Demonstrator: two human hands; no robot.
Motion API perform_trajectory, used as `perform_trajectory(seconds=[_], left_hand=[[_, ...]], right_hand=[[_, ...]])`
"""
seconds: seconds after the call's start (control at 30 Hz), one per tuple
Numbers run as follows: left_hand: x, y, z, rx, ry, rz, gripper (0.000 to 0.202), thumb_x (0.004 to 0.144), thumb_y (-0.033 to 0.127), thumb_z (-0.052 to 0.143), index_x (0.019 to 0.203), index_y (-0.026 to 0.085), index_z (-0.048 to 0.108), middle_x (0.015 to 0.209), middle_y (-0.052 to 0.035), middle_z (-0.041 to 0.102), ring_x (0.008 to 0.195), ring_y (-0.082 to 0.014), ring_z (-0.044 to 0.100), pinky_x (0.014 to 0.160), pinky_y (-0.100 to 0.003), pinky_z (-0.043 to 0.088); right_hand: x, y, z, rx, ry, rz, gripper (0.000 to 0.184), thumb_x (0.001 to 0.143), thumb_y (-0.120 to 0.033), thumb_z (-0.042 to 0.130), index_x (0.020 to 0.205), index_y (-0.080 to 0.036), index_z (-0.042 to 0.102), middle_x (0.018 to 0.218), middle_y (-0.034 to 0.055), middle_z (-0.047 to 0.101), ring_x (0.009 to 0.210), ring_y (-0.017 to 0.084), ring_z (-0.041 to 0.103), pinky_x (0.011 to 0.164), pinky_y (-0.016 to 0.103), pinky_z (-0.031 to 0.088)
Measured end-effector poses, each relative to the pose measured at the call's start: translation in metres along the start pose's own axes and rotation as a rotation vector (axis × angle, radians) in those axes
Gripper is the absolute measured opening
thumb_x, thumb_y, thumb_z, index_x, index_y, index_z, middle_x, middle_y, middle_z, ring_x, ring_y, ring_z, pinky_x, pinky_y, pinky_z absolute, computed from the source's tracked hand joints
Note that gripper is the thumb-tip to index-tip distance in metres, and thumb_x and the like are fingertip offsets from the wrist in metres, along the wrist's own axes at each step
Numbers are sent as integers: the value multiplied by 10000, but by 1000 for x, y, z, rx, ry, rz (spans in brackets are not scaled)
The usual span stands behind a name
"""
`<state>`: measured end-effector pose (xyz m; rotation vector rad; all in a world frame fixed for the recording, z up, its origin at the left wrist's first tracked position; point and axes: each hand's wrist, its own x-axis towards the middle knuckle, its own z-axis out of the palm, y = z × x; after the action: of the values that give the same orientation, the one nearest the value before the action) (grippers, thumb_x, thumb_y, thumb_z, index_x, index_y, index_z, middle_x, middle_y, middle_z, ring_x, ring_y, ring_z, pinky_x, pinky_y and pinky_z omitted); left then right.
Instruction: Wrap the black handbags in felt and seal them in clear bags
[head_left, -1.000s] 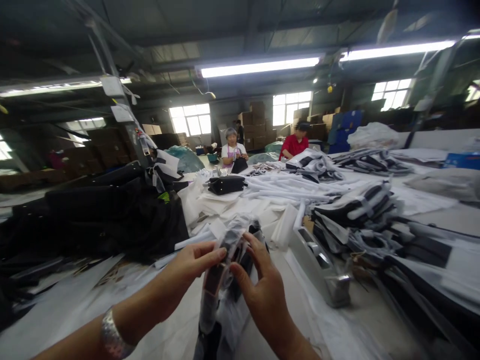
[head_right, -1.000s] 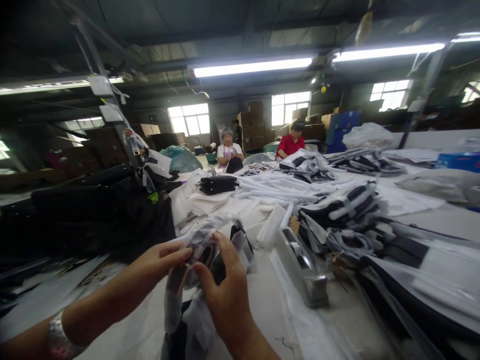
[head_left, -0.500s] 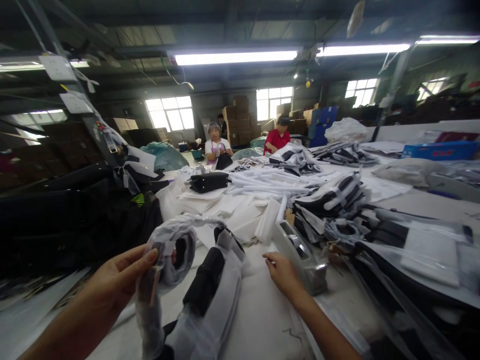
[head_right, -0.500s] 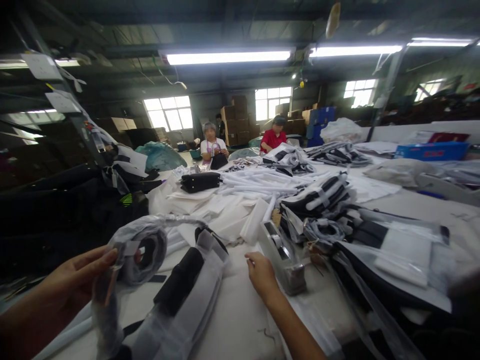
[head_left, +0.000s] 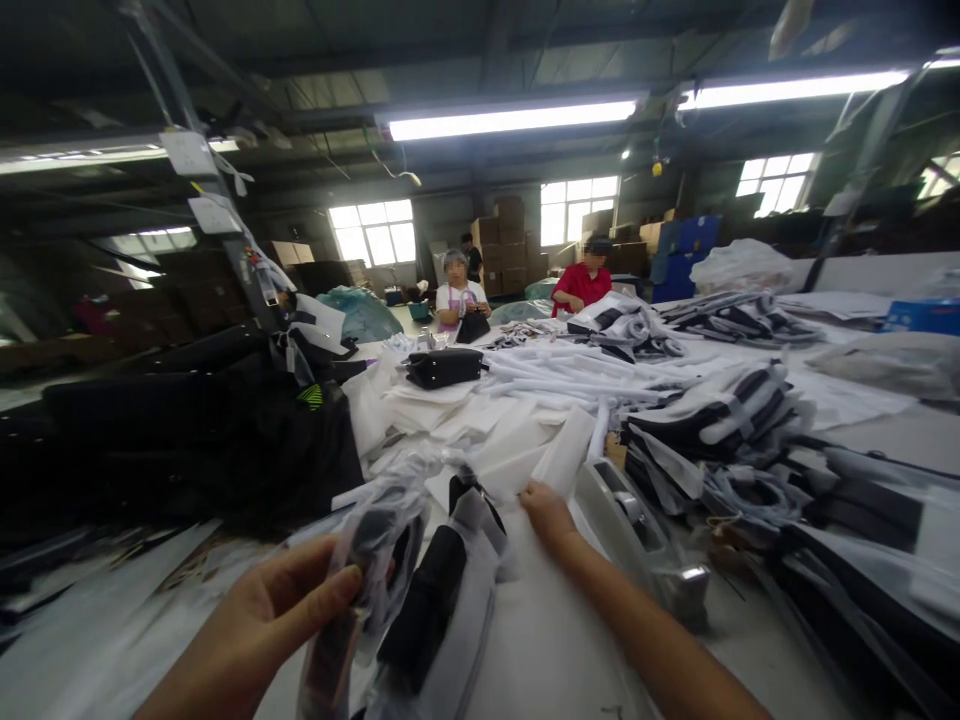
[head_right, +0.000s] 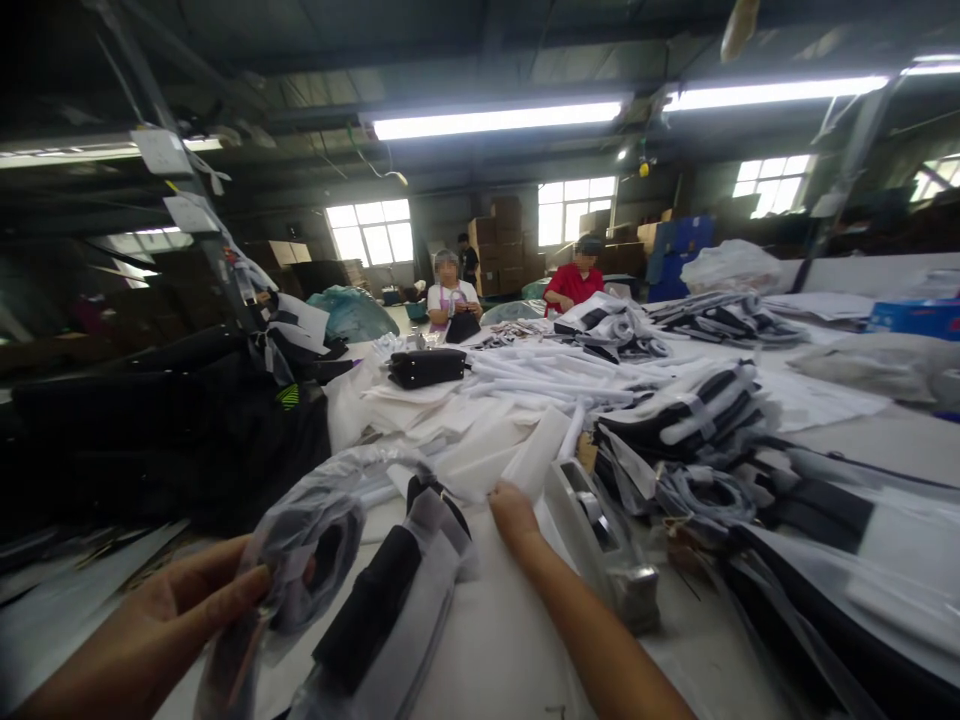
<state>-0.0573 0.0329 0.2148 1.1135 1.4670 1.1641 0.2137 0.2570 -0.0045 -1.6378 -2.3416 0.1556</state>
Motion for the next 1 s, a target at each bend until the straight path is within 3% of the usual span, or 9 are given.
perform_trajectory(seconds=[0.17,0.27,0.4,0.53,0.6,0.67,0.83,1.0], left_hand=[[-11,5,10,-51,3,7,434,618,566,864,914,252,816,953,-27,795,920,-283,722,866,-294,555],[-15,7,10,-46,8,11,415,674,557,828,936,236,809,951,-43,793,935,-297,715,865,-312,549],[-16,7,7,-84,-5,25,371,705,516,823,950,238,803,956,-40,790,928,-299,713,861,-325,544],[-12,1,0,-73,-62,33,369,722,509,817,972,238,803,989,-42,786,957,-301,706,860,-314,532],[-10,-3,-3,-61,-110,38,376,742,513,806,1004,243,797,1006,-39,782,985,-300,698,858,-303,524],[-9,-5,-4,-58,-142,53,387,764,514,791,1038,241,788,1021,-41,778,1010,-301,690,869,-302,514],[-13,-3,-1,-54,-160,73,394,794,517,765,1061,227,780,1049,-44,773,1046,-300,676,903,-302,483],[-15,3,0,-47,-166,88,388,794,504,767,1065,227,783,1015,-42,775,1040,-300,667,903,-309,465]], right_hand=[[-20,-2,-16,-121,-61,-118,220,973,-323,624,1124,-165,649,1146,71,667,993,207,661,879,422,560],[-60,-7,-23,-150,-62,-172,92,966,-194,609,1002,-158,687,1036,62,700,943,199,668,882,405,538],[-126,-11,-30,-115,-61,-207,211,878,-33,611,851,-204,731,925,87,729,871,224,681,806,343,486],[-158,-12,-40,-21,-60,-125,127,920,-252,650,828,-247,738,899,48,734,867,237,686,774,335,460],[-155,-12,-43,34,-48,-43,231,982,-364,559,882,-254,736,943,42,729,866,217,689,770,317,462],[-144,-15,-42,75,-42,44,273,1011,-375,493,978,-238,726,1011,54,718,865,199,690,772,302,469],[-109,-23,-29,112,-126,206,223,881,-293,704,1042,-142,676,1059,96,686,924,226,669,819,345,500],[-93,-20,-25,188,-281,264,228,941,-373,660,977,-148,663,936,24,688,819,171,666,776,369,560]])
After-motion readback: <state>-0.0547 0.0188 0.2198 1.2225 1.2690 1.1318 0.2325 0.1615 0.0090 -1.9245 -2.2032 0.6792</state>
